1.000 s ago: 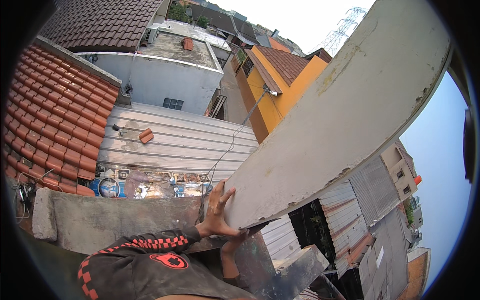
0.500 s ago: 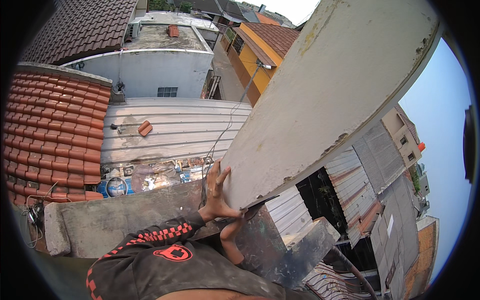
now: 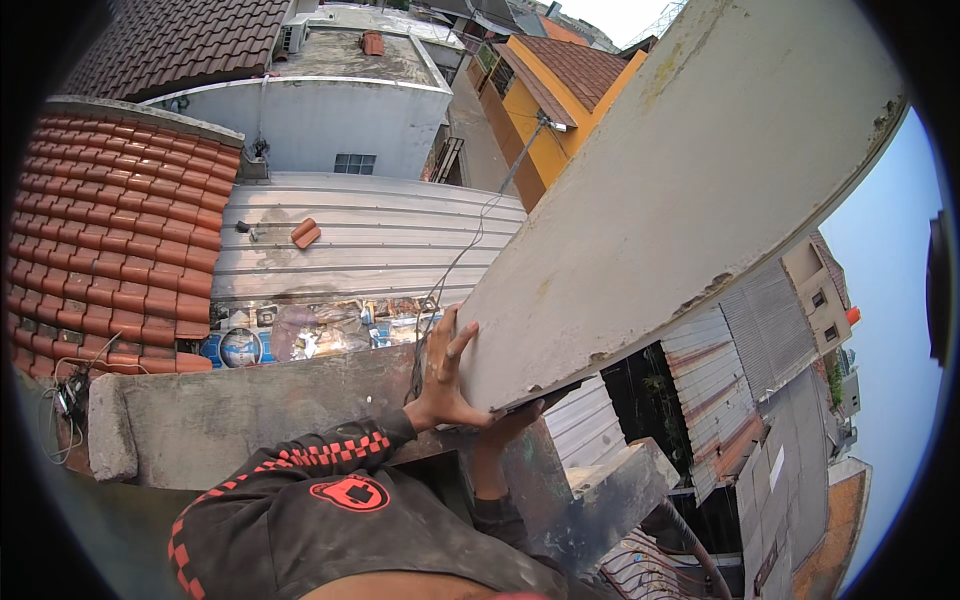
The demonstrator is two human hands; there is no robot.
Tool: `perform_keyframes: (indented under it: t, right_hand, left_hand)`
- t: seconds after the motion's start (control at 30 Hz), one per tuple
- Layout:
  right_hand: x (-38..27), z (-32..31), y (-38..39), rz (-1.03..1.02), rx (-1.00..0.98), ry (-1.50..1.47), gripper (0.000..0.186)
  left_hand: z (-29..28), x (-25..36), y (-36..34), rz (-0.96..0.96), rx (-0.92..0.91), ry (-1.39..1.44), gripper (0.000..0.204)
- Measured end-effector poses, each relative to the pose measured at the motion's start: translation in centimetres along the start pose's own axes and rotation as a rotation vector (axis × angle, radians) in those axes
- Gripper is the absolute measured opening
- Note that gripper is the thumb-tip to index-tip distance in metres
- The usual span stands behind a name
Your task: The person smooths a concrete pillar on a rooftop using a sanding block and a scraper. They repeatedly rub the pillar's surface with the sanding block and occasionally use the scraper to remove material.
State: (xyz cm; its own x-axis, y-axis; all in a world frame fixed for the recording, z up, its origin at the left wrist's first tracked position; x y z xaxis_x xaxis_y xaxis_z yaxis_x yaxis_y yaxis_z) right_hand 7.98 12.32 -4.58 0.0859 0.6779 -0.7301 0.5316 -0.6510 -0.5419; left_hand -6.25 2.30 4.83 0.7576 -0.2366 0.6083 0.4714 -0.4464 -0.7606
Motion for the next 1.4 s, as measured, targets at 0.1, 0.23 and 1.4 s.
perform_keyframes:
  t: [0.1, 0.23, 1.4]
  right_hand:
    - [-2.3, 0.3, 0.7, 0.071, 0.002, -0.155, 0.083]
    - [2.2, 0.3, 1.1, -0.062, -0.015, -0.068, 0.075]
    - [-1.1, 0.0, 1.3, -0.024, -0.097, -0.049, 0.077]
  left_hand:
    - [-0.1, 0.4, 0.0, -0.007, -0.003, 0.000, 0.130]
    - [-0.2, 0.7, -0.5, 0.033, -0.006, 0.016, 0.131]
    - [0.4, 1.2, -0.3, 0.046, 0.000, 0.071, 0.129]
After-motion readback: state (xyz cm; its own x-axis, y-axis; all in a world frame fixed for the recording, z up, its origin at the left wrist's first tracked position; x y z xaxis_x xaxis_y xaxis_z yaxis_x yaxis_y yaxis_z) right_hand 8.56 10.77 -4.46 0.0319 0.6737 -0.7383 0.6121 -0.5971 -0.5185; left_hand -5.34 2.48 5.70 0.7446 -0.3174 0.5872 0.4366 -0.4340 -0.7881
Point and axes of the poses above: each hand's wrist, its own y-axis away from the middle knuckle, its own z-axis out of the palm, x = y × z, the point moved 9 cm from there along -y, towards the middle knuckle, and after that the axes turned 10 degrees about -x, right-handed, at the moved point
